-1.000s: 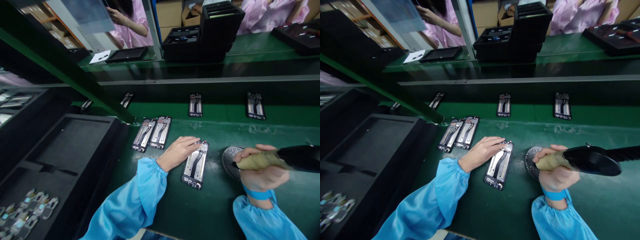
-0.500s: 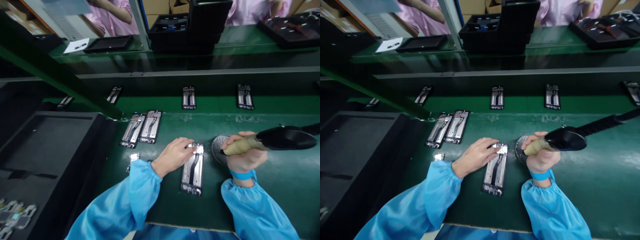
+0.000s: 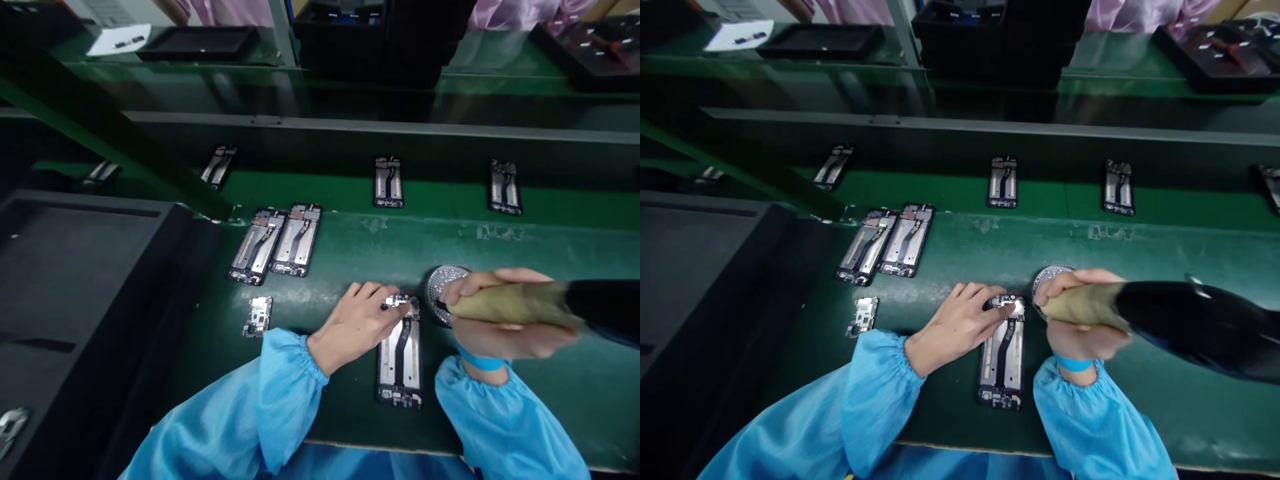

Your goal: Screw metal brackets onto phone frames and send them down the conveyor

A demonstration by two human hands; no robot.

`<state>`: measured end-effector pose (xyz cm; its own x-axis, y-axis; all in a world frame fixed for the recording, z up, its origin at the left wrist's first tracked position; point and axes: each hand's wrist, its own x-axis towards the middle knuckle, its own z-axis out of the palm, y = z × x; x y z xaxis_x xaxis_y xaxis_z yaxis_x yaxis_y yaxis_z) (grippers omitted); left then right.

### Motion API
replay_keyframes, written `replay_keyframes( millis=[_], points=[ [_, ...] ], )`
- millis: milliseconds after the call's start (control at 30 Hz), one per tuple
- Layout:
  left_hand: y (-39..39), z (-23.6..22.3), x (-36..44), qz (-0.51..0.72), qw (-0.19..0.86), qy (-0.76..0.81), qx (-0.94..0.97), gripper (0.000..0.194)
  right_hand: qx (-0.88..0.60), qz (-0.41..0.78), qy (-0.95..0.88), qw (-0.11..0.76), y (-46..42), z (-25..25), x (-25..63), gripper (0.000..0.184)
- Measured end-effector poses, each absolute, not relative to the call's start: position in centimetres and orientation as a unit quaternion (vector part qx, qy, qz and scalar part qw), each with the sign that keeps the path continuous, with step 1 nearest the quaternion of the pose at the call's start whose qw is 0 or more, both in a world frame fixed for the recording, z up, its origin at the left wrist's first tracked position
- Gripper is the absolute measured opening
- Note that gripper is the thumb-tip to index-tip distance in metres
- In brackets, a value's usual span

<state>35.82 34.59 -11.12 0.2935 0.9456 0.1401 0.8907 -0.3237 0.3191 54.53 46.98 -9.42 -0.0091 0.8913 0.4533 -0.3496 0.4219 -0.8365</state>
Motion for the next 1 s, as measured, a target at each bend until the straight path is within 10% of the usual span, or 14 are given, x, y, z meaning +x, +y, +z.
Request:
replay_keyframes(
  millis=[1000],
  points=[
    [34.6,-11.1,36.1,0.153,0.092,0.579,0.795,0.033,-0.258,0.466,-0.554,0.64,46.8,-10.0,52.2,0.063]
  ],
)
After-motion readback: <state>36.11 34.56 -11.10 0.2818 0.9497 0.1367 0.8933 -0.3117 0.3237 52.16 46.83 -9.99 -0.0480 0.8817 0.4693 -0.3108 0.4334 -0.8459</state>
